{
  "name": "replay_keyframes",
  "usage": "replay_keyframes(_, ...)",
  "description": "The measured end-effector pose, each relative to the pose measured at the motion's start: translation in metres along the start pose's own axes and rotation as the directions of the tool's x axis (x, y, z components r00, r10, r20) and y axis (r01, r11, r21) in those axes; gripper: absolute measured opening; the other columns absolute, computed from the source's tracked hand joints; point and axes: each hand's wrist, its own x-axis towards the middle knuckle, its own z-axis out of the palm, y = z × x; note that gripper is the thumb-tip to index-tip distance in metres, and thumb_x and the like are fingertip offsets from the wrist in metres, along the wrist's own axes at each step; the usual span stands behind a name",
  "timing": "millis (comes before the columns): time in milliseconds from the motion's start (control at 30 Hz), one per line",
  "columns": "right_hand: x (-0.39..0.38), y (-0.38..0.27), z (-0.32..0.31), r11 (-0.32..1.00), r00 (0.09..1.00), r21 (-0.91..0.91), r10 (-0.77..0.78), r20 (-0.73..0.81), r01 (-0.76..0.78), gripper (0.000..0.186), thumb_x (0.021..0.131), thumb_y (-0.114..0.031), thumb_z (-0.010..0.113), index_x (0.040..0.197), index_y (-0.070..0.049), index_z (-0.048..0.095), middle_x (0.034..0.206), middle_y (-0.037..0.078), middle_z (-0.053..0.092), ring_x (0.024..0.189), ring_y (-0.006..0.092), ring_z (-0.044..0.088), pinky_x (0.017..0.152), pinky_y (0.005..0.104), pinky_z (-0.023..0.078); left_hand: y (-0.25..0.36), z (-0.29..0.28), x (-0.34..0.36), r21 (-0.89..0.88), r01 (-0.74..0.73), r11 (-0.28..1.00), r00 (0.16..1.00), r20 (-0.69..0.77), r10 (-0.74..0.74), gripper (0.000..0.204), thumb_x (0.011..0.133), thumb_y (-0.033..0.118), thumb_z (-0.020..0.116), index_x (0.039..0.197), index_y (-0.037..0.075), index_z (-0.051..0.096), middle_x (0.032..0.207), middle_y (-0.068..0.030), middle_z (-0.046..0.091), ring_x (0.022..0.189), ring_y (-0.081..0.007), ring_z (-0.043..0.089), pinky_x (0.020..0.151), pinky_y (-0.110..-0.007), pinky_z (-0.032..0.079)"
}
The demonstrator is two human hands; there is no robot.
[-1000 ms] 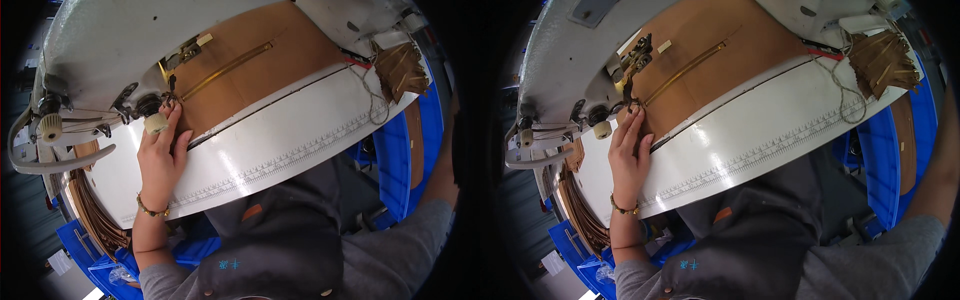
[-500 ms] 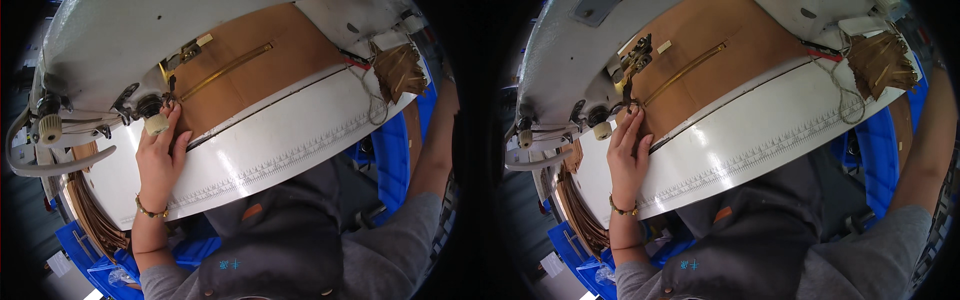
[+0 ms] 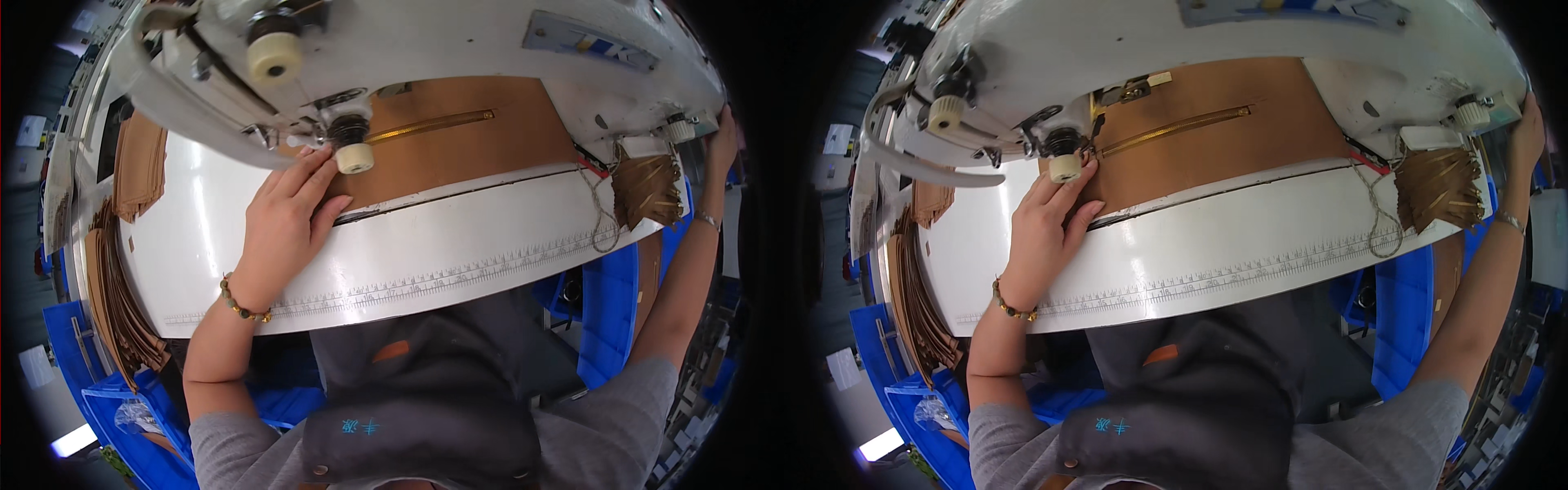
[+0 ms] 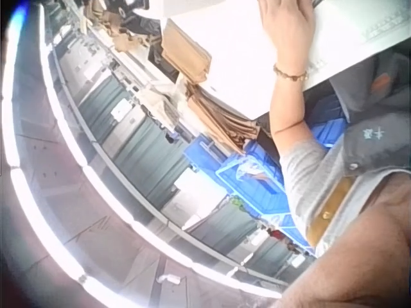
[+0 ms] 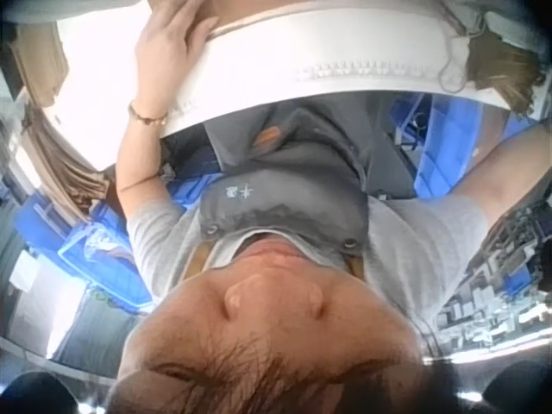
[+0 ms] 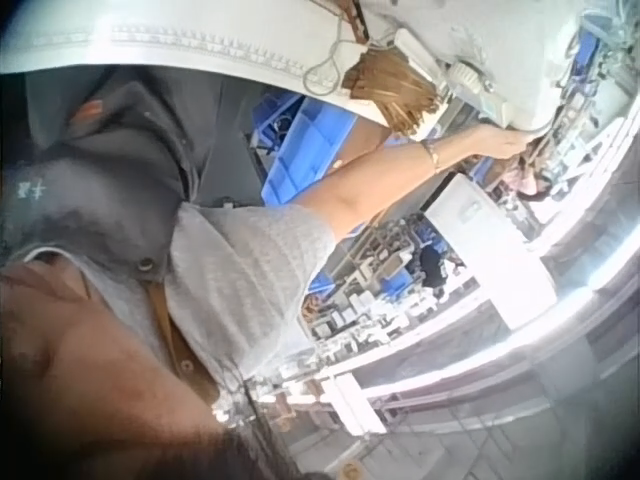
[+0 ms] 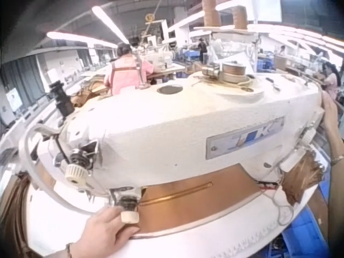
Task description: Sewing a zipper onto a leather panel using an industrial sewing machine.
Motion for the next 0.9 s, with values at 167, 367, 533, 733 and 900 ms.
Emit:
replay_keyframes(167, -0.067, -0.090, -0.021, 0.871, 0.895, -0.306, -0.433, -0.104, 0.386, 0.051, 0.110, -0.039, 0.049, 0.135, 0.001, 0.068, 0.130, 0.014, 0.072, 0.112, 0.0226, 0.070, 0.091, 0.0324, 0.053, -0.006, 0.005, -0.004, -0.030, -0.012, 0.999, 0.999, -0.052, 0.010, 0.040, 0.090, 0.024, 0.079, 0.124, 0.003, 0.073, 0.130, -0.0099, 0.071, 0.123, -0.0310, 0.066, 0.100, -0.039, 0.055)
replay_keyframes(367, -0.282, -0.247, 0.037, 0.518, 0.422, 0.359, -0.851, 0.313, 0.777, 0.009, 0.097, -0.010, 0.069, 0.097, -0.001, 0.072, 0.098, 0.014, 0.073, 0.084, 0.0280, 0.069, 0.074, 0.0392, 0.056, -0.010, 0.013, -0.008, -0.051, -0.059, 0.997, 0.991, -0.125, 0.052, 0.036, 0.093, 0.024, 0.077, 0.121, 0.003, 0.074, 0.128, -0.0109, 0.072, 0.124, -0.0299, 0.067, 0.101, -0.039, 0.056)
replay_keyframes(533, -0.356, -0.331, 0.105, 0.509, 0.224, 0.610, -0.846, 0.483, 0.608, 0.017, 0.087, -0.020, 0.079, 0.092, -0.006, 0.070, 0.108, 0.008, 0.069, 0.096, 0.0307, 0.067, 0.082, 0.0419, 0.055, -0.009, 0.011, -0.009, -0.110, -0.030, 0.993, 0.995, -0.094, 0.019, 0.041, 0.092, 0.021, 0.077, 0.128, 0.004, 0.072, 0.133, -0.0109, 0.070, 0.122, -0.0304, 0.068, 0.098, -0.038, 0.058)
replay_keyframes(733, -0.376, -0.352, 0.128, 0.505, 0.176, 0.616, -0.839, 0.515, 0.605, 0.028, 0.085, -0.029, 0.080, 0.091, -0.003, 0.071, 0.099, 0.010, 0.064, 0.099, 0.0298, 0.061, 0.087, 0.0412, 0.052, -0.004, 0.009, -0.009, -0.059, -0.037, 0.998, 0.998, -0.055, 0.033, 0.041, 0.093, 0.024, 0.076, 0.128, 0.003, 0.071, 0.129, -0.0110, 0.070, 0.125, -0.0305, 0.065, 0.102, -0.038, 0.055)
replay_keyframes(900, -0.379, -0.342, 0.132, 0.498, 0.168, 0.622, -0.843, 0.511, 0.605, 0.032, 0.083, -0.033, 0.082, 0.088, -0.003, 0.072, 0.094, 0.012, 0.063, 0.096, 0.0300, 0.061, 0.085, 0.0405, 0.052, -0.004, 0.007, -0.007, -0.063, -0.046, 0.997, 0.998, -0.054, 0.043, 0.044, 0.092, 0.023, 0.076, 0.131, 0.003, 0.070, 0.130, -0.0110, 0.069, 0.121, -0.0305, 0.065, 0.100, -0.038, 0.055)
